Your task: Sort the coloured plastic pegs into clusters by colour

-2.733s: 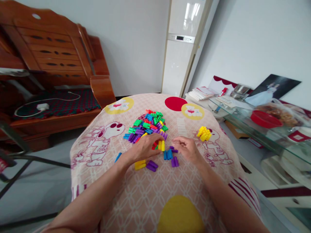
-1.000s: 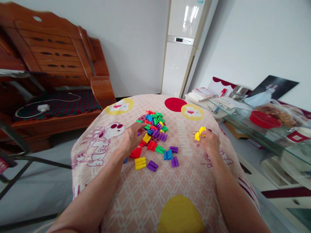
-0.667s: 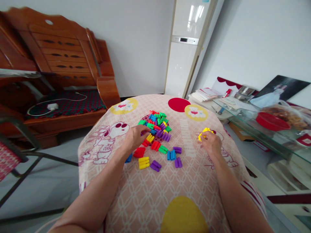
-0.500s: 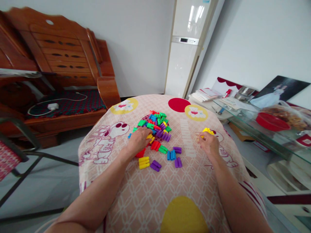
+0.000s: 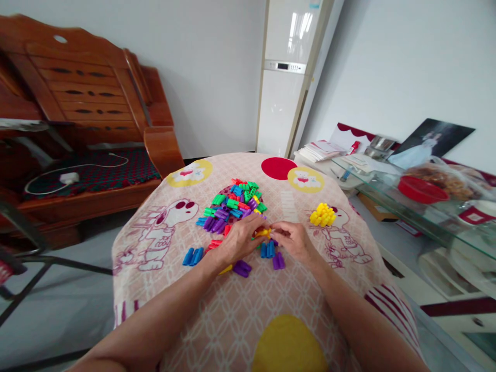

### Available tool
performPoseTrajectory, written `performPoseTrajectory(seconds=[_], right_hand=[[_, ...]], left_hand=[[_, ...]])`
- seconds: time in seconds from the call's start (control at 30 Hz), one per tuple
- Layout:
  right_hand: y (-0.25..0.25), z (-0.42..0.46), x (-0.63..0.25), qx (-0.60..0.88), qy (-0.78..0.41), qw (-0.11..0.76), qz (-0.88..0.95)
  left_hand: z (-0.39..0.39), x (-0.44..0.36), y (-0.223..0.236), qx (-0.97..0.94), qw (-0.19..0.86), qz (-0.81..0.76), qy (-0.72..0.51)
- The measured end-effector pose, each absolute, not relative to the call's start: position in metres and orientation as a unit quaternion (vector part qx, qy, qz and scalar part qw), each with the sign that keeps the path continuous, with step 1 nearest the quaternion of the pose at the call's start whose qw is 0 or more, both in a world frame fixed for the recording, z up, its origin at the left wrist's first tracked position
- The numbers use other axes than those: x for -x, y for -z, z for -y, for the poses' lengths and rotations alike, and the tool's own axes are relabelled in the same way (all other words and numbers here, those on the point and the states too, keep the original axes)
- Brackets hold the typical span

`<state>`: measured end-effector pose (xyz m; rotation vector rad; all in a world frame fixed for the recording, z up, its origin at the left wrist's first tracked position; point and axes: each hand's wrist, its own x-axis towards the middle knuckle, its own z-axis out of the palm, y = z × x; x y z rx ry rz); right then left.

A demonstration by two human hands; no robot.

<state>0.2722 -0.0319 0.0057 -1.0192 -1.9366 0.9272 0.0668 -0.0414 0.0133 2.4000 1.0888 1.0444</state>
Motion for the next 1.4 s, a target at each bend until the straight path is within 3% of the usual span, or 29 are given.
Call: performPoseTrajectory(seconds=[0.23, 0.47, 0.57, 0.9, 1.4], right_hand=[[-0.009, 0.025, -0.284, 0.422, -0.345, 0.404, 0.735], [-0.024, -0.005, -0.371, 0.563, -0.155, 0.625, 0.519], [-0.023, -0.014, -0.398, 0.583, -0.113, 0.659, 0.461], [-0.017, -0.017, -0.403, 0.628, -0.056, 0.598, 0.494], [-0.006, -0.024, -0.418, 0.67, -0.025, 0.553, 0.494]], left_hand=[[0.035, -0.076, -0.02, -0.806, 0.223, -0.413, -0.36], [-0.017, -0.12, -0.04, -0.767, 0.259, -0.455, -0.37], [-0.047, -0.155, -0.038, -0.751, 0.264, -0.482, -0.367], [-0.087, -0.23, 0.0, -0.721, 0.277, -0.522, -0.36], [-0.082, -0.236, -0.002, -0.767, 0.267, -0.509, -0.285]])
